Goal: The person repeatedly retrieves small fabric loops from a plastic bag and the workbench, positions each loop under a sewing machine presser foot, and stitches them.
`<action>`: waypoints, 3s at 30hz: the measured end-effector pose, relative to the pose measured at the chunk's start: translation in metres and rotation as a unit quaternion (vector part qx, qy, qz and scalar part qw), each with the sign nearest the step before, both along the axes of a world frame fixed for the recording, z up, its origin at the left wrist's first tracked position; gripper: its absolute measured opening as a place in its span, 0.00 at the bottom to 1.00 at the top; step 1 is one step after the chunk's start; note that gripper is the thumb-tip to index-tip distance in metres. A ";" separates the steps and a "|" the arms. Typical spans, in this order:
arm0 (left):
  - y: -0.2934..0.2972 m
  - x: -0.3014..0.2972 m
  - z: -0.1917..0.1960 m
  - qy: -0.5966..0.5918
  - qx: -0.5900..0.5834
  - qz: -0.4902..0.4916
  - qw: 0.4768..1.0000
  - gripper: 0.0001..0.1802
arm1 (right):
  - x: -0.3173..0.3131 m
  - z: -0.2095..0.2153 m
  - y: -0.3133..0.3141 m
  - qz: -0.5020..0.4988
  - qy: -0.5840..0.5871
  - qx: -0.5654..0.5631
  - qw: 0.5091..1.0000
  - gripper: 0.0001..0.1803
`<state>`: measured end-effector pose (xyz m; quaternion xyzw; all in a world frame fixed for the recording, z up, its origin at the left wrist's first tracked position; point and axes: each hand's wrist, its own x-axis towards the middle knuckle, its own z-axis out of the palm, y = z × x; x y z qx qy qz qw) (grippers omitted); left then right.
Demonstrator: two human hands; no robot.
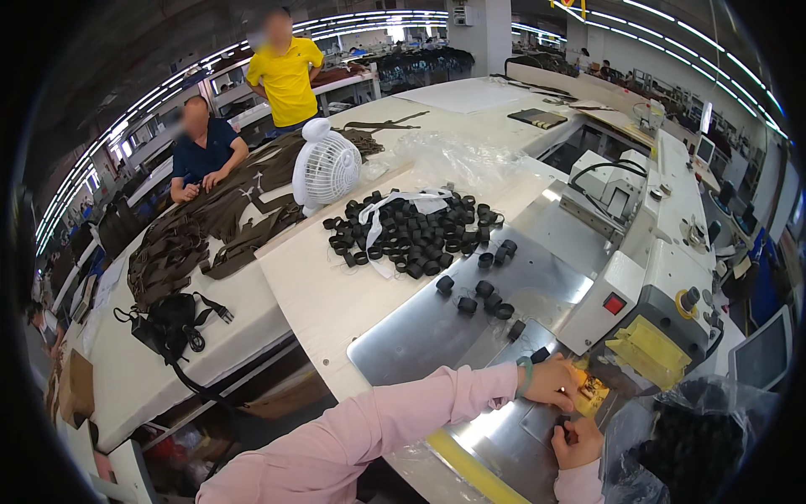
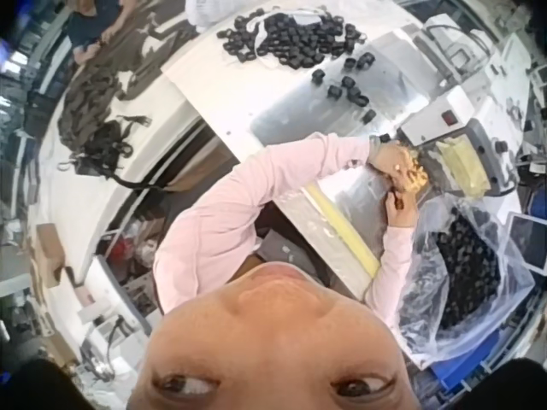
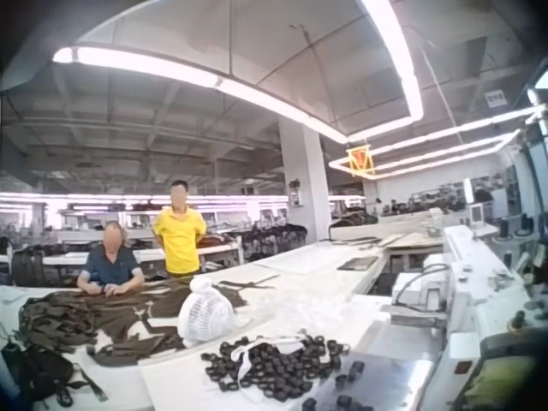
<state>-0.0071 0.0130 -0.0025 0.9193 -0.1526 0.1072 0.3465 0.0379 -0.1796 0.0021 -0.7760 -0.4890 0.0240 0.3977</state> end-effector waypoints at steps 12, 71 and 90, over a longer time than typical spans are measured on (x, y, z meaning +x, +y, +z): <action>-0.021 0.023 -0.015 0.021 0.004 0.254 0.967 0.15 | 0.058 -0.016 0.017 -0.043 -0.079 0.008 0.996 0.06; -0.012 0.022 -0.018 0.005 -0.104 0.232 0.967 0.15 | 0.051 -0.006 0.025 -0.132 -0.034 0.003 0.991 0.07; -0.009 0.025 -0.024 0.049 -0.146 0.223 0.963 0.15 | 0.052 -0.013 0.025 -0.138 -0.018 0.026 0.990 0.08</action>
